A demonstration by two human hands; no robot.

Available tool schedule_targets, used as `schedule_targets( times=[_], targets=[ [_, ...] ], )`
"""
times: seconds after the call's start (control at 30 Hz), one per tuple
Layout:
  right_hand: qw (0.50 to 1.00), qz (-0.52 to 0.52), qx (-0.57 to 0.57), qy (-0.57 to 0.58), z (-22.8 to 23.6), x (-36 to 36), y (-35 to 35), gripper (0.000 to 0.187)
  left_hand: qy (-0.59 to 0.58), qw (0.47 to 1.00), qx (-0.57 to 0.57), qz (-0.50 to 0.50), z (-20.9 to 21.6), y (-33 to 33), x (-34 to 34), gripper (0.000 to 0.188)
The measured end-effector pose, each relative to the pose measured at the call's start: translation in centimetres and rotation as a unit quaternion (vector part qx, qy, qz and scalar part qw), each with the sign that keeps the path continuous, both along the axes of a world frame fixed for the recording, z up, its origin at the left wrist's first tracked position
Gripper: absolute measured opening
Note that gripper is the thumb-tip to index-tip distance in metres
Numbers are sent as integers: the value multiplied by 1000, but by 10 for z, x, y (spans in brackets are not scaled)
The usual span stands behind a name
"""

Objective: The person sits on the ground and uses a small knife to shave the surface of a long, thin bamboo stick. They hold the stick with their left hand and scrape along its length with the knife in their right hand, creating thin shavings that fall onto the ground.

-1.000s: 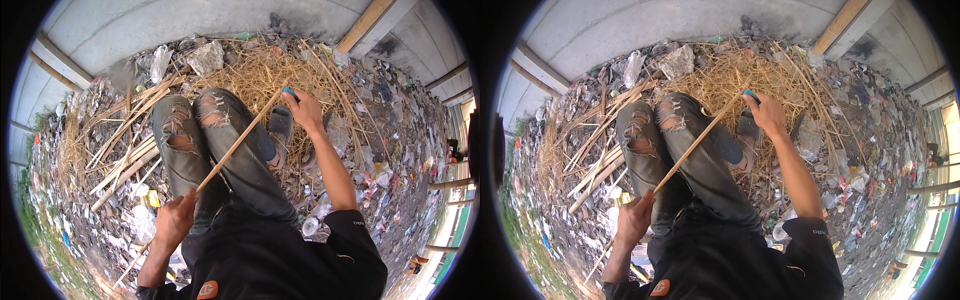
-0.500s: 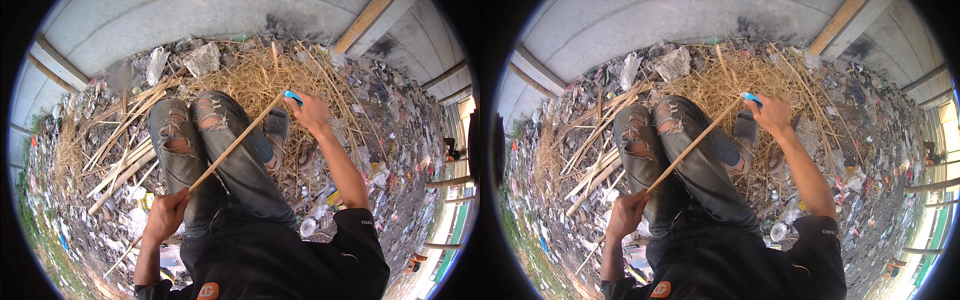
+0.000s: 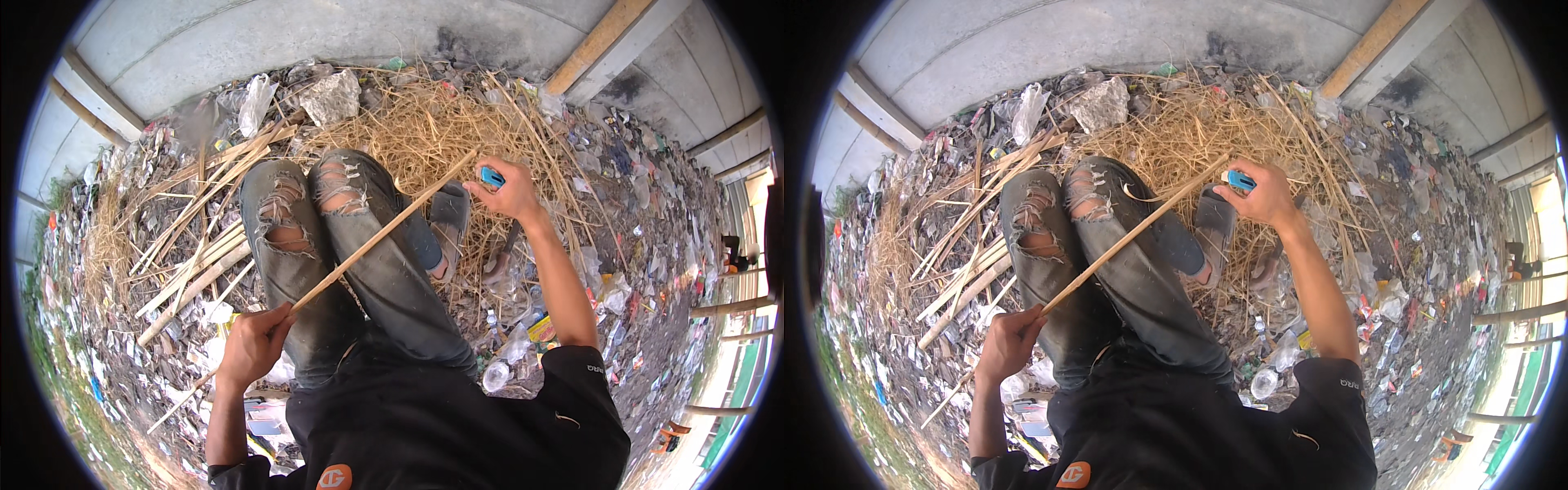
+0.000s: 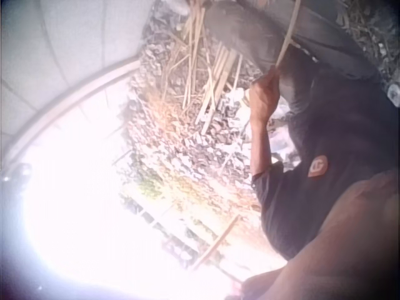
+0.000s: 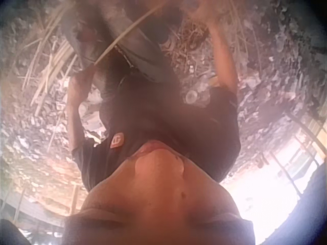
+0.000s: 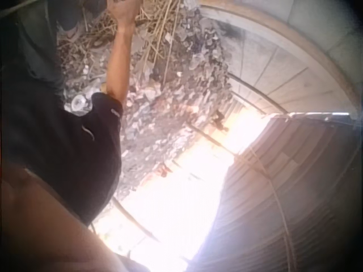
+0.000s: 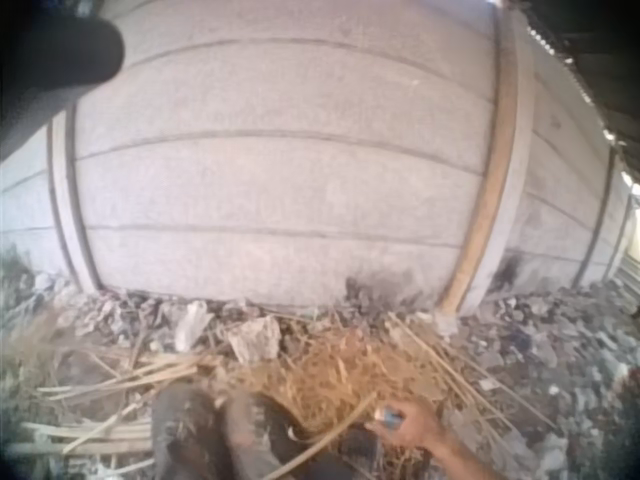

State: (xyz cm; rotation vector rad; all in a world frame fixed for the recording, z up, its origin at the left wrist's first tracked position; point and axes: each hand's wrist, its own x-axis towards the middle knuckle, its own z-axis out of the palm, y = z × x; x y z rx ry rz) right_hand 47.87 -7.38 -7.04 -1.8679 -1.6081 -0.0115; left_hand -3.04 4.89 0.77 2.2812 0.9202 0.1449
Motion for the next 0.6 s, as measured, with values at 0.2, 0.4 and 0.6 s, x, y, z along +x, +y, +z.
schedule_targets(
  times=[0.2, 0.4, 0.6],
  targets=[
    [998, -31, 8, -50, 16, -12, 12, 39, -19, 999, 21, -16, -4, 2, -3, 22],
    [996, 46, -71, 40, 16, 4, 18, 23, -5, 997, 64, -51, -3, 16, -15, 22],
    [967, 36, -76, 242, 0, 5, 10, 20, 9, 992, 110, -56, -5, 21, -31, 23]
  ],
)
